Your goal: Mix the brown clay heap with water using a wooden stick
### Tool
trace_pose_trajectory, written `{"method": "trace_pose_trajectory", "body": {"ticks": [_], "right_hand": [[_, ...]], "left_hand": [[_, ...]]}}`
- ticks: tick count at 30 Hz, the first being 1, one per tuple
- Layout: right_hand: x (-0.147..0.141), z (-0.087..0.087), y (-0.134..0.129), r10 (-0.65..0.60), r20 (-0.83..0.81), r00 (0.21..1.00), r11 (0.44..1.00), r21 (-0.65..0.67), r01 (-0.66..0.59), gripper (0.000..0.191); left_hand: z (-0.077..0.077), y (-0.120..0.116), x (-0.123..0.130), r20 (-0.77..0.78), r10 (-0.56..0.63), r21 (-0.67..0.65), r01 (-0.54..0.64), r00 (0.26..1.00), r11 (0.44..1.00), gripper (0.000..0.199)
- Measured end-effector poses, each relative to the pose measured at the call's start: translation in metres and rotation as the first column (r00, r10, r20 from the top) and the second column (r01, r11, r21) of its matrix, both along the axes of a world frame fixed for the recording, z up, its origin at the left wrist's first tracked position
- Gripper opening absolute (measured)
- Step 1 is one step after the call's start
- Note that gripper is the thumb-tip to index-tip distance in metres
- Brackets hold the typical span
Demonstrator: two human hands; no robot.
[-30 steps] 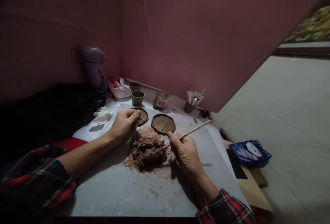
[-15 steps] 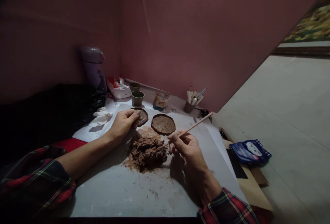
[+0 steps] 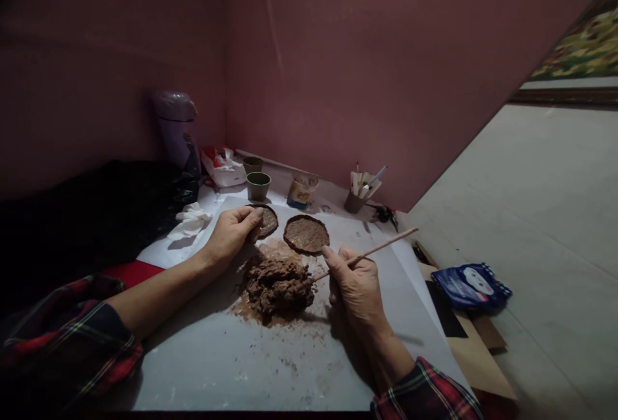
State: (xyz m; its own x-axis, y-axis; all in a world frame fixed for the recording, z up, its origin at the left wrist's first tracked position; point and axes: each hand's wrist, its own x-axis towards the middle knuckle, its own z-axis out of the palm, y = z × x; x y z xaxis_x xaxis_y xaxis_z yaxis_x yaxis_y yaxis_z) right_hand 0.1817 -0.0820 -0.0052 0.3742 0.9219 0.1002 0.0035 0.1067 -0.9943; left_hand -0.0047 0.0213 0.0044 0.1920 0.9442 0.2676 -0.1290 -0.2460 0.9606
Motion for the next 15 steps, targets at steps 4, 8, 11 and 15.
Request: {"method": "trace_pose_trajectory", "body": {"ticks": [4,8,11,15], "right_hand": [[-0.0014,0.003,-0.0017,-0.044,-0.04,0.998,0.999,0.005,0.045,0.05],[-0.0029,0.0068,-0.0066,-0.095,-0.004,0.995,0.992,0.084,0.095,0.049],[-0.0017,0.0074,-0.0088,-0.092,0.086,0.992,0.985,0.154,0.078,0.048],[-0.0002,0.0061,-0.0091,-0.138,0.105,0.985,0.962,0.25,0.109,0.05]], "left_hand": [[-0.0008,0.0003,0.0004,0.011,-0.002,-0.01,0.002,1.0,1.0,0.034],[-0.0013,0.0011,0.0004,0.022,-0.011,-0.004,0.011,1.0,1.0,0.034],[-0.0009,0.0012,0.0003,0.013,-0.005,-0.001,0.005,1.0,1.0,0.033],[-0.0004,0.0005,-0.0001,0.004,-0.013,0.0,0.013,1.0,1.0,0.033]]}}
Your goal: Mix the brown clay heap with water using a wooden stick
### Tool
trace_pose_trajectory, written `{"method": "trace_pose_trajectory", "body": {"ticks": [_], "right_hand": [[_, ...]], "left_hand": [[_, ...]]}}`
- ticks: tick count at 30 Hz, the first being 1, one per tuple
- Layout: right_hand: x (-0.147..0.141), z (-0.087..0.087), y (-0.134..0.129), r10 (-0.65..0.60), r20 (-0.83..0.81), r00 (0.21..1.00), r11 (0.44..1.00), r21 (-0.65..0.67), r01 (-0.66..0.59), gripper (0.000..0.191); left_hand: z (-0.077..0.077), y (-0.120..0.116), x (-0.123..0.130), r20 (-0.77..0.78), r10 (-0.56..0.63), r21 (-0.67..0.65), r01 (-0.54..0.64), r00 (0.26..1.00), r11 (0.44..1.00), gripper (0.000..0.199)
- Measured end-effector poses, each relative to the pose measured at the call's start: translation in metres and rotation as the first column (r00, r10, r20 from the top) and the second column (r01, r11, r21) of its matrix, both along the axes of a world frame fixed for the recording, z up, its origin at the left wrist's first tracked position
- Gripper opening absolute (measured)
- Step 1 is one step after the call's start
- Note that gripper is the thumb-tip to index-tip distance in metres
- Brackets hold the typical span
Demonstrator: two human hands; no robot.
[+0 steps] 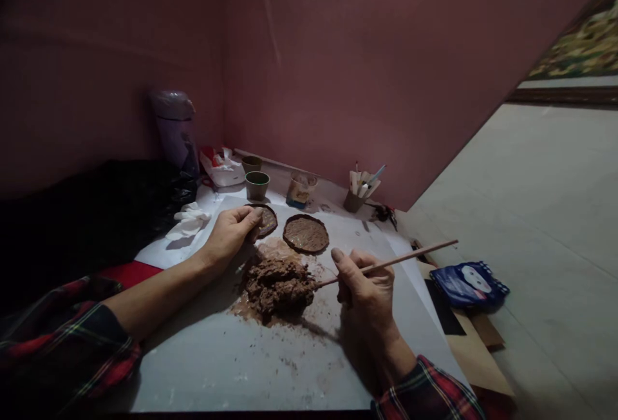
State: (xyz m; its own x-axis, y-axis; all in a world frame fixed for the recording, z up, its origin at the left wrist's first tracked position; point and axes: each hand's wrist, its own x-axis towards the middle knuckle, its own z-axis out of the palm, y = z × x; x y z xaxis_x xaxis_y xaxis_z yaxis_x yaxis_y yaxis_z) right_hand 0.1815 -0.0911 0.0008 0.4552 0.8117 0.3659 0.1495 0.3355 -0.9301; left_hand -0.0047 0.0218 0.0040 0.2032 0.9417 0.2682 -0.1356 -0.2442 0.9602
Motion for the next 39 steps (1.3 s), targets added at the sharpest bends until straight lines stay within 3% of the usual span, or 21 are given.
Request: {"method": "trace_pose_trajectory", "body": {"ticks": [5,8,11,15,17,21,30,39], "right_hand": [[0.002,0.005,-0.001,-0.064,-0.093,0.994,0.995,0.069,0.07,0.041],[0.002,0.008,-0.001,0.003,-0.159,0.987,0.998,0.068,0.008,0.036],[0.0,0.005,0.002,0.139,-0.251,0.958,0.99,-0.002,-0.144,0.036],[0.0,0.0,0.006,0.326,-0.306,0.894,0.875,-0.26,-0.408,0.034],[0.003,-0.001,0.007,0.339,-0.359,0.87,0.824,-0.334,-0.458,0.033],[0.008,0.002,0.007,0.325,-0.41,0.852,0.772,-0.405,-0.49,0.033],[0.016,0.008,0.008,0.334,-0.292,0.896,0.803,-0.409,-0.433,0.035],[0.012,0.013,0.004,0.241,-0.206,0.948,0.928,-0.238,-0.287,0.039]], "left_hand": [[-0.001,0.0,0.0,0.004,-0.001,-0.001,0.001,1.0,1.0,0.035],[-0.001,0.001,0.001,0.004,-0.002,0.001,0.002,1.0,1.0,0.035],[0.0,0.001,0.001,0.016,-0.012,0.001,0.012,1.0,1.0,0.035],[0.0,0.001,0.001,0.001,0.0,0.0,0.0,1.0,1.0,0.035],[0.0,0.001,0.001,-0.005,0.005,-0.002,-0.005,1.0,1.0,0.034],[-0.001,0.001,0.001,-0.003,-0.004,-0.005,0.004,1.0,1.0,0.033],[0.001,0.0,0.001,0.005,-0.014,-0.015,0.014,1.0,1.0,0.034],[0.0,0.001,0.0,-0.015,-0.001,-0.012,0.001,1.0,1.0,0.034]]}}
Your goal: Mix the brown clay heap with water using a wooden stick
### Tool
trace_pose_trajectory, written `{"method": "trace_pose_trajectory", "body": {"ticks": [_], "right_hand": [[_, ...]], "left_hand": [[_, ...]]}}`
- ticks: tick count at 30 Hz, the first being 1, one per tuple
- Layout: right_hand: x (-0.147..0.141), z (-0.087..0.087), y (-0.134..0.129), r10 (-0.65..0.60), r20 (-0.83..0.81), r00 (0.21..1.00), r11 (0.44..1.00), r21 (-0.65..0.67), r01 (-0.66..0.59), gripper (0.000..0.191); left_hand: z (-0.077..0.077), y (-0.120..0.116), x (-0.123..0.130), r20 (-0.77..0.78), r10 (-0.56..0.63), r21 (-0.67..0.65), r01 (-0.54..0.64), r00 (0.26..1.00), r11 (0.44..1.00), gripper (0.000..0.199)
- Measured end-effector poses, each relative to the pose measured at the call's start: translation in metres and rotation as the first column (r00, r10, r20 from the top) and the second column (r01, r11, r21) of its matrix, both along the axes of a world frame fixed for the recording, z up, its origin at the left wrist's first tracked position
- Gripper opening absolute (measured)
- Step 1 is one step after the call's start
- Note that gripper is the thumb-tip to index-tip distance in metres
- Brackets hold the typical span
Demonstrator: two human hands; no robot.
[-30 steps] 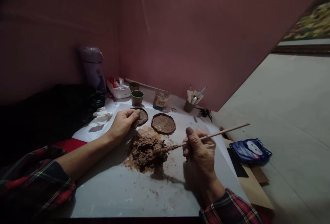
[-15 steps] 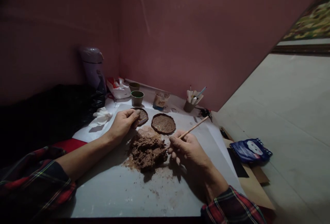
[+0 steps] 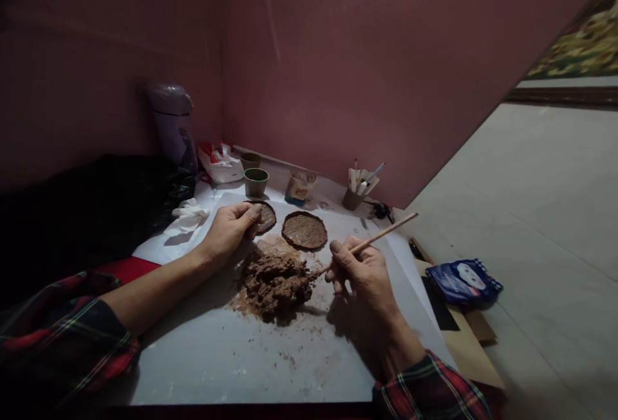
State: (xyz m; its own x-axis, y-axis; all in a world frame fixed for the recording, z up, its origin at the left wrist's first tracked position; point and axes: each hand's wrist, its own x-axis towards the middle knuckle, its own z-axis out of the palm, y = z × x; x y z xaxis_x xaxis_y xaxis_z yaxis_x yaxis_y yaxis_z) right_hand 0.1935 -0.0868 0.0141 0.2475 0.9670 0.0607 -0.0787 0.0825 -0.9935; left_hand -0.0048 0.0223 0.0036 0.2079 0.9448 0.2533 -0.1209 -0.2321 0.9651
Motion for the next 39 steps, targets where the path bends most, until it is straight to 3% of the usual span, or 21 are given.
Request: {"method": "trace_pose_trajectory", "body": {"ticks": [5,11,16,22,30,34,39], "right_hand": [[-0.011,-0.005,-0.001,-0.07,-0.027,0.997,0.997,0.041,0.071,0.042],[-0.016,-0.013,0.001,-0.291,0.024,0.957,0.948,0.143,0.284,0.048],[-0.009,-0.008,-0.001,-0.341,0.113,0.933,0.927,0.203,0.315,0.045],[0.002,-0.009,0.002,-0.041,0.049,0.998,0.991,0.13,0.034,0.041],[-0.013,-0.01,-0.002,0.078,-0.035,0.996,0.995,0.058,-0.076,0.033],[-0.006,-0.007,0.0,0.176,0.017,0.984,0.984,-0.036,-0.175,0.028],[0.01,-0.001,0.003,0.258,0.156,0.953,0.966,-0.021,-0.258,0.025]], "left_hand": [[0.0,0.0,0.001,-0.005,0.001,0.011,-0.001,1.0,1.0,0.036],[-0.002,0.001,0.001,0.005,-0.003,0.02,0.003,1.0,1.0,0.036],[-0.003,0.002,0.001,0.012,0.008,0.024,-0.009,1.0,1.0,0.034],[0.0,0.0,0.0,0.009,-0.005,0.026,0.005,1.0,1.0,0.035],[0.002,-0.002,0.0,-0.013,0.005,0.012,-0.005,1.0,1.0,0.036],[0.001,-0.001,0.0,-0.016,-0.004,0.001,0.004,1.0,1.0,0.035],[0.001,-0.002,0.0,-0.008,-0.009,0.017,0.009,1.0,1.0,0.037]]}}
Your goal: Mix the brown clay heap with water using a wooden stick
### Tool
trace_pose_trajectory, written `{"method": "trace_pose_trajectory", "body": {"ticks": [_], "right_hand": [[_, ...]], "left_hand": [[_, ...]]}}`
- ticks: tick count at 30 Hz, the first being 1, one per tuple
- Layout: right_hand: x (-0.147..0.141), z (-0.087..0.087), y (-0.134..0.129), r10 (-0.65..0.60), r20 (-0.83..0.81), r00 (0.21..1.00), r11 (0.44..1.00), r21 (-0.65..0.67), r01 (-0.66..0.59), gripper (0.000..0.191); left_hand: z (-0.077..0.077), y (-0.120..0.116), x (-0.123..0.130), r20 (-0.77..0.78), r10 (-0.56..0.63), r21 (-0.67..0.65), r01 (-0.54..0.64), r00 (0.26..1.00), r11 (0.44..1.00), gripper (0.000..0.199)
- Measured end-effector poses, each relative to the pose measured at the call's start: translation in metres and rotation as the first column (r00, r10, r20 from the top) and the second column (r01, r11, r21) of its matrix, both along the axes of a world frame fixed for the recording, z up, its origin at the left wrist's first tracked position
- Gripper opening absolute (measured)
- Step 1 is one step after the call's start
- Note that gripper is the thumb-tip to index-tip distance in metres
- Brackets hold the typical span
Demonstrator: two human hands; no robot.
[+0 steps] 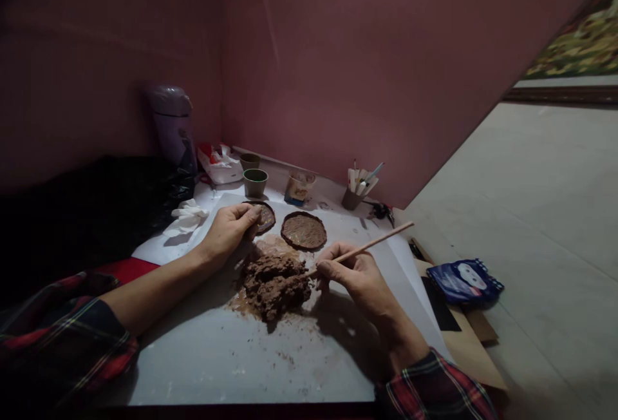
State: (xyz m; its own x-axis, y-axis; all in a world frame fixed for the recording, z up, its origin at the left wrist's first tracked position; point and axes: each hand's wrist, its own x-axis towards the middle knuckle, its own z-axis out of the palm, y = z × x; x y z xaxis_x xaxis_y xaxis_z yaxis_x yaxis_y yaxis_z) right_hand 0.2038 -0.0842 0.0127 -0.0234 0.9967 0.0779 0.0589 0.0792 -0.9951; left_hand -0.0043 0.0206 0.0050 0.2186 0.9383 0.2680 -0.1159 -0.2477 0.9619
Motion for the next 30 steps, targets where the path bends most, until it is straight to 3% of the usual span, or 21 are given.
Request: {"method": "trace_pose_trajectory", "body": {"ticks": [4,10,17,22,27,30], "right_hand": [[0.005,0.002,-0.001,0.031,0.02,0.999,0.999,0.036,-0.032,0.019],[0.007,0.009,-0.004,-0.101,-0.154,0.983,0.968,0.212,0.132,0.019],[-0.003,-0.004,-0.002,-0.166,0.028,0.986,0.976,0.151,0.16,0.022],[-0.013,-0.006,-0.004,-0.147,-0.087,0.985,0.982,0.106,0.156,0.019],[-0.015,-0.001,-0.006,-0.057,-0.192,0.98,0.976,0.195,0.095,0.014],[-0.014,-0.004,-0.004,-0.045,-0.133,0.99,0.987,0.147,0.065,0.016]], "left_hand": [[0.001,-0.001,0.0,-0.005,-0.004,-0.009,0.004,1.0,1.0,0.035],[0.0,-0.001,0.0,-0.017,0.005,-0.014,-0.006,1.0,1.0,0.035],[0.0,-0.001,0.0,-0.014,0.005,-0.014,-0.005,1.0,1.0,0.037],[0.0,0.0,0.0,-0.008,0.007,-0.009,-0.008,1.0,1.0,0.035],[0.0,-0.001,0.0,-0.031,0.009,-0.019,-0.01,0.999,1.0,0.036],[0.001,-0.002,0.0,-0.036,0.008,-0.035,-0.01,0.999,0.999,0.036]]}}
